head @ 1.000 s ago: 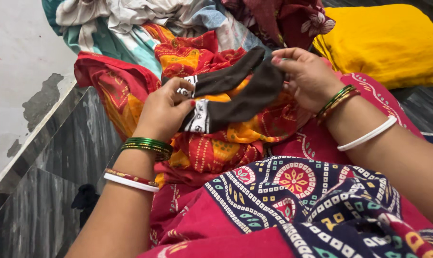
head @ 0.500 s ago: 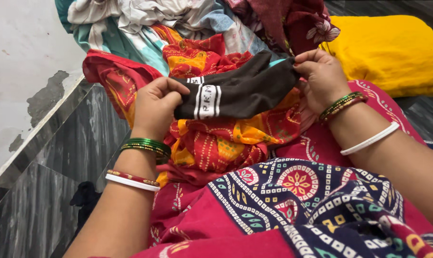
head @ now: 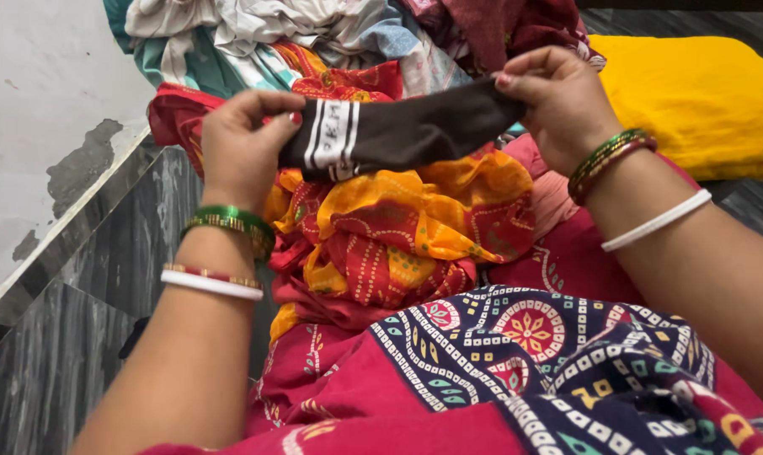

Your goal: The person sits on the floor and folds a pair of black socks, then unfolds and folds a red and orange patterned scarf. The items are handled one at a time and placed back on the pile.

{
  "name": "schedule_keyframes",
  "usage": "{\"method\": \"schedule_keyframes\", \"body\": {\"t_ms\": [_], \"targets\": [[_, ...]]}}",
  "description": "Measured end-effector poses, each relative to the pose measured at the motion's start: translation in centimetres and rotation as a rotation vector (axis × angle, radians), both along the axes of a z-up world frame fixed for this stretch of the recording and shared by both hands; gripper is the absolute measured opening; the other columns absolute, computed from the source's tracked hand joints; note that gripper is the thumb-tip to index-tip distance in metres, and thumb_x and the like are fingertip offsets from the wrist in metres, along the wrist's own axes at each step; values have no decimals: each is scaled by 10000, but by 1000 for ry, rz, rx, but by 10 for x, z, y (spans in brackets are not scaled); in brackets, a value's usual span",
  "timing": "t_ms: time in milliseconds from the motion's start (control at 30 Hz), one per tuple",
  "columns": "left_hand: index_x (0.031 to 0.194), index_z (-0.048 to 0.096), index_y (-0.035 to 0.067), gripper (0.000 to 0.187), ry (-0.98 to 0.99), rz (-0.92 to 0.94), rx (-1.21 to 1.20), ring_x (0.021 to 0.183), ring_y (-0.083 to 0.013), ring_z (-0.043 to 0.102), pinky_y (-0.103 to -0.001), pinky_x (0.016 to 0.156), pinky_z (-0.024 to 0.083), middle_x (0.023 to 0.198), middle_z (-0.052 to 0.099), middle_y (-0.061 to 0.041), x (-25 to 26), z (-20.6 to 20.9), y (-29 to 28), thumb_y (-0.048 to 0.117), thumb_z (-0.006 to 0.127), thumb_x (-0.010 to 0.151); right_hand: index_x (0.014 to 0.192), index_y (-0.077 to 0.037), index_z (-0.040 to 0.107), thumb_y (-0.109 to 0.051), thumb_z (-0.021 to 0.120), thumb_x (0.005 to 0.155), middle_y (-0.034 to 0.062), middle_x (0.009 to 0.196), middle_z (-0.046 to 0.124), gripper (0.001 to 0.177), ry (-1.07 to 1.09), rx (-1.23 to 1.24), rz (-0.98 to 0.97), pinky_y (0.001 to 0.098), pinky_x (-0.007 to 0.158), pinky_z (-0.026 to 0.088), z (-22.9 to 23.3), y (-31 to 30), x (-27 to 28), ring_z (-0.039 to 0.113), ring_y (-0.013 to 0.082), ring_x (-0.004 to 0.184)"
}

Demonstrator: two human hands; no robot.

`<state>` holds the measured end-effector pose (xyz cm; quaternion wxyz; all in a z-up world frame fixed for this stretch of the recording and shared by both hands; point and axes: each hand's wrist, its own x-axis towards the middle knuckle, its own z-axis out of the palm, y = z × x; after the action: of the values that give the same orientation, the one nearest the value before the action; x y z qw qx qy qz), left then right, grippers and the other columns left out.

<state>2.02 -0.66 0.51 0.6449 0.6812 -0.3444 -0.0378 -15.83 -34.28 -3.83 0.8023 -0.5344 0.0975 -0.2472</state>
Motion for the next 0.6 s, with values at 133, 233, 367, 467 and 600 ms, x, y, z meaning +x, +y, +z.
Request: {"method": "schedule_keyframes", "body": {"t_ms": [133, 233, 367, 467, 600], "targets": [[1036, 771, 14, 174, -142, 18, 31, 879, -64, 706, -225, 817, 588, 998, 771, -36, 24, -17, -17, -27, 687, 888, 1157, -16, 604, 106, 630, 953, 158, 1154, 732, 239, -77, 94, 41, 351, 1010, 611, 3, -2, 11, 722, 231, 1064], [1019, 765, 21, 155, -99, 47, 78, 847, -73, 699, -236, 779, 576, 969, 769, -36, 40, -47, -29, 1, 723, 872, 1219, -9, 579, 131, 620, 946, 173, 1215, 720, 310, -135, 141, 44, 350, 1041, 592, -11, -5, 19, 697, 242, 1126], [1049, 718, 16, 231, -13, 31, 206, 816, -95, 684, -254, 752, 562, 941, 757, -44, 31, -103, -42, 24, 775, 825, 1243, -18, 571, 128, 626, 918, 126, 1201, 711, 361, -170, 16, 60, 340, 1020, 593, -47, -21, 17, 707, 231, 1142], [1069, 669, 26, 355, -60, 116, 365, 839, -133, 692, -286, 762, 570, 945, 741, -58, 13, -132, -44, 55, 835, 756, 1226, -28, 602, 76, 671, 929, 78, 1172, 712, 322, -100, -329, 9, 289, 977, 575, -73, -22, 19, 699, 158, 1106], [1105, 650, 51, 453, -262, 256, 560, 945, -255, 697, -373, 831, 548, 1012, 715, -111, -11, -136, -38, 106, 874, 715, 1168, -49, 670, -72, 747, 946, 49, 1043, 729, 236, 233, -801, -125, 260, 828, 545, -88, -22, 22, 666, 107, 943]]}}
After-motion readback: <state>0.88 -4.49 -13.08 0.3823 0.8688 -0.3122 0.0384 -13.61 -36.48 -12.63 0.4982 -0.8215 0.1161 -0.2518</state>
